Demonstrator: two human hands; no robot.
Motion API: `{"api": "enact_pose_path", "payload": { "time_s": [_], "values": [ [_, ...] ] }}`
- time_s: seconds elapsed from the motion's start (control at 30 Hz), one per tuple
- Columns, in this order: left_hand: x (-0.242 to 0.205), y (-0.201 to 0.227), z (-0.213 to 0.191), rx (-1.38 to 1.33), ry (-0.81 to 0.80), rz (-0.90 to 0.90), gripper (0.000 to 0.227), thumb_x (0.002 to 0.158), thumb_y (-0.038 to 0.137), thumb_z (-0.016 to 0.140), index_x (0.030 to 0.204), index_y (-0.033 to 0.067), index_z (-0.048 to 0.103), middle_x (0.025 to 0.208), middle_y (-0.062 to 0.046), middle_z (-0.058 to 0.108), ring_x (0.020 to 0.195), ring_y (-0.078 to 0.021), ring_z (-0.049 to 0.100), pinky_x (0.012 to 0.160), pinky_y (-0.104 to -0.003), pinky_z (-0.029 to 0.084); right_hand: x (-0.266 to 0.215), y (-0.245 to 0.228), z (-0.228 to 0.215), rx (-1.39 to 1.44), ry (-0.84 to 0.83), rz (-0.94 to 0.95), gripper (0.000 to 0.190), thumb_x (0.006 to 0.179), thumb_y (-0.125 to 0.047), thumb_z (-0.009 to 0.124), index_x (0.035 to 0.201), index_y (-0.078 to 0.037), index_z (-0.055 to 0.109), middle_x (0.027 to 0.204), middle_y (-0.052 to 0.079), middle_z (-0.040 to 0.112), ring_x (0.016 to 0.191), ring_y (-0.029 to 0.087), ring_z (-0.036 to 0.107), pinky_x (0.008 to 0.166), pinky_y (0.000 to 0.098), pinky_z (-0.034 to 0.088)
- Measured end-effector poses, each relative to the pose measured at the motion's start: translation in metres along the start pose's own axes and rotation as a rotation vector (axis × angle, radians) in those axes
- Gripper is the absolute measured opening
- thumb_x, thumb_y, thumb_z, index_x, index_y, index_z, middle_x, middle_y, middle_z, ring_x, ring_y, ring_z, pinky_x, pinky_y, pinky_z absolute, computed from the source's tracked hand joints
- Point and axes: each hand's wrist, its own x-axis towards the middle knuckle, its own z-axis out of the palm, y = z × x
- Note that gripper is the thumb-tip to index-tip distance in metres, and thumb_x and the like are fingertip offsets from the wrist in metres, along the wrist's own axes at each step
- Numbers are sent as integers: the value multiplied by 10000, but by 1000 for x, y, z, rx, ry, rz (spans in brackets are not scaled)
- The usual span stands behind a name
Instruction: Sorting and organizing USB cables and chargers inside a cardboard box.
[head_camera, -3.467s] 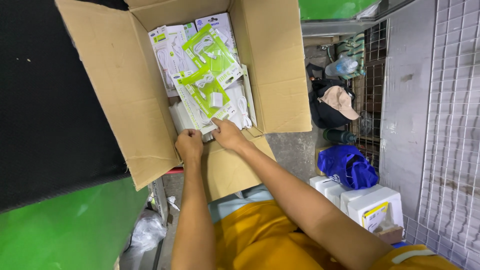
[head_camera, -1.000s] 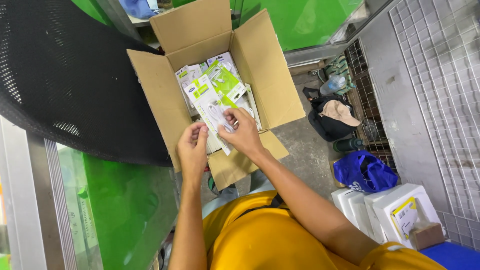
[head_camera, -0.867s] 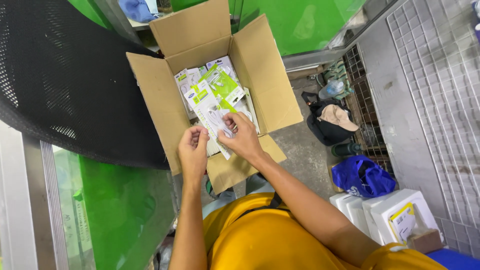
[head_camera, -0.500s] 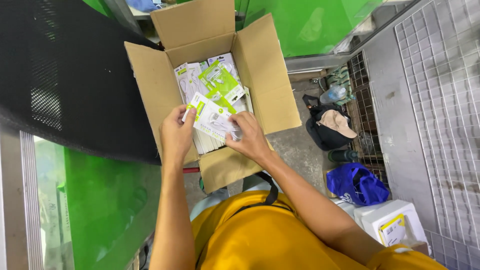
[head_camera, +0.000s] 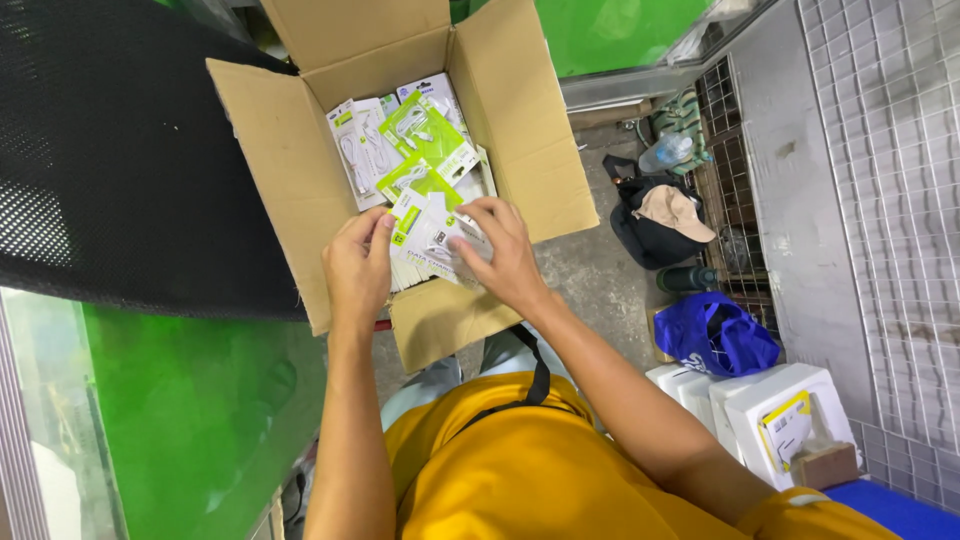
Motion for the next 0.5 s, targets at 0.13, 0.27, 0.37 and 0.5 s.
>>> {"api": "enact_pose_path", "payload": {
  "time_s": [0.13,0.27,0.37,0.5],
  "values": [
    [-6,16,-6,43,-43,18,206,1009,158,666,1108,-7,738,892,-150,702,718,-216,641,691,-342,511,21,-2,-2,-32,-31,6,400,871,-235,798,1201,-30,701,1173,134,662,1116,308,605,957,416,481],
    [-12,11,-7,92,8,139,163,1013,130,675,1103,9,737,924,-142,698,798,-271,650,750,-376,508,20,14,10,275,-253,263,299,920,-238,757,1123,-19,746,1014,93,748,939,203,698,797,322,523],
    [-17,14,-12,234,80,350,174,989,107,703,1140,22,726,1029,-136,699,942,-318,646,839,-413,515,15,12,14,338,-244,280,261,924,-213,741,1096,-19,764,983,88,766,875,179,708,725,286,515],
    [-22,17,-13,462,140,462,287,896,115,768,1171,54,713,1095,-102,690,1012,-328,629,842,-463,495,9,-1,13,269,-187,221,234,922,-170,750,1087,-5,766,968,110,759,864,202,710,738,301,523]
  ]
}}
